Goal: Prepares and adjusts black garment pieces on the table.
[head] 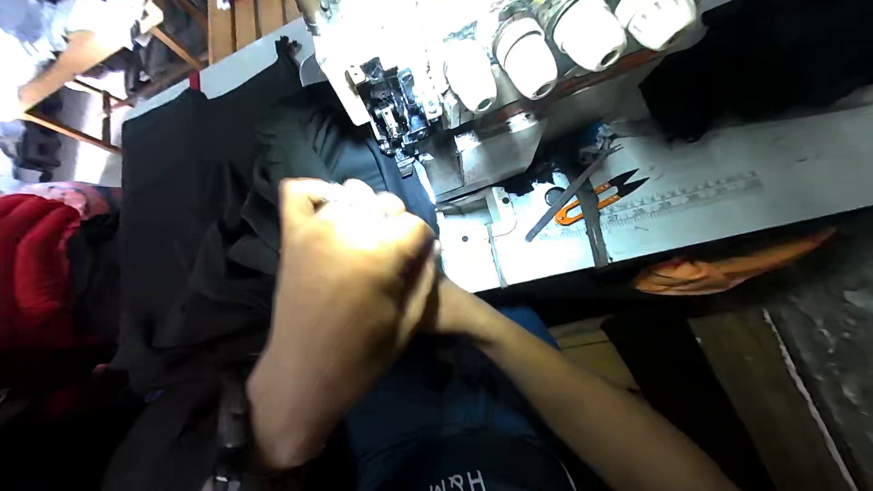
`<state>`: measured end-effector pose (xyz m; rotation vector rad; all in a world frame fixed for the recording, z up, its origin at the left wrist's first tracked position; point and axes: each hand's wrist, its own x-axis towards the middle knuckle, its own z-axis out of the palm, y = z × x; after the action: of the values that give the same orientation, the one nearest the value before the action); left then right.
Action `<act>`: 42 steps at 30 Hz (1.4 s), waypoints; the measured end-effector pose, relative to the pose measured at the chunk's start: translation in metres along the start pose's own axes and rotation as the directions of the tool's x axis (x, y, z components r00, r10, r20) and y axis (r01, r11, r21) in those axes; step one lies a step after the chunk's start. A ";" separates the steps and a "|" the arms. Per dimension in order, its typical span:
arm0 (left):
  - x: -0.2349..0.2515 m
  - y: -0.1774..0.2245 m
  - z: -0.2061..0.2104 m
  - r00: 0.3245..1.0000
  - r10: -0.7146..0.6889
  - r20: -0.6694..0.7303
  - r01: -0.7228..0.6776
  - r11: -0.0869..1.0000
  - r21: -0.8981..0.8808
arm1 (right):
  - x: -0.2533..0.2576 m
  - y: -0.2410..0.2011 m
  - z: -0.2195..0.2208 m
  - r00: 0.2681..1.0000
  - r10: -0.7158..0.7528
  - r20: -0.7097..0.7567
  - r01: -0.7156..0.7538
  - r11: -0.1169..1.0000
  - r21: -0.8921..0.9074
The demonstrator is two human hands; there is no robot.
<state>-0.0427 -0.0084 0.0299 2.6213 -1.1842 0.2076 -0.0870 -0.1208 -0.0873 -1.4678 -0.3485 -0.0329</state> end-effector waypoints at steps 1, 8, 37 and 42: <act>-0.005 0.002 0.011 1.000 0.022 0.009 -0.022 0.999 0.025 | -0.001 0.005 -0.015 0.995 0.033 0.094 -0.026 0.997 -0.072; -0.022 0.003 0.026 1.000 0.008 -0.022 -0.005 0.993 0.115 | -0.008 0.007 -0.067 0.871 -0.319 -0.373 0.033 0.795 -0.605; 0.016 -0.051 0.028 0.990 -0.135 -0.049 0.141 0.980 0.140 | 0.006 0.013 -0.063 0.879 -0.428 -0.210 0.198 0.728 -0.656; 0.010 -0.062 0.025 0.969 -0.242 -0.049 0.243 0.970 0.013 | -0.016 0.008 -0.068 0.912 -0.340 -0.228 0.163 0.812 -0.560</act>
<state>0.0114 0.0170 -0.0030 2.7309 -0.8399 0.2317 -0.0857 -0.1895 -0.1029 -1.9205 -0.2789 -0.6284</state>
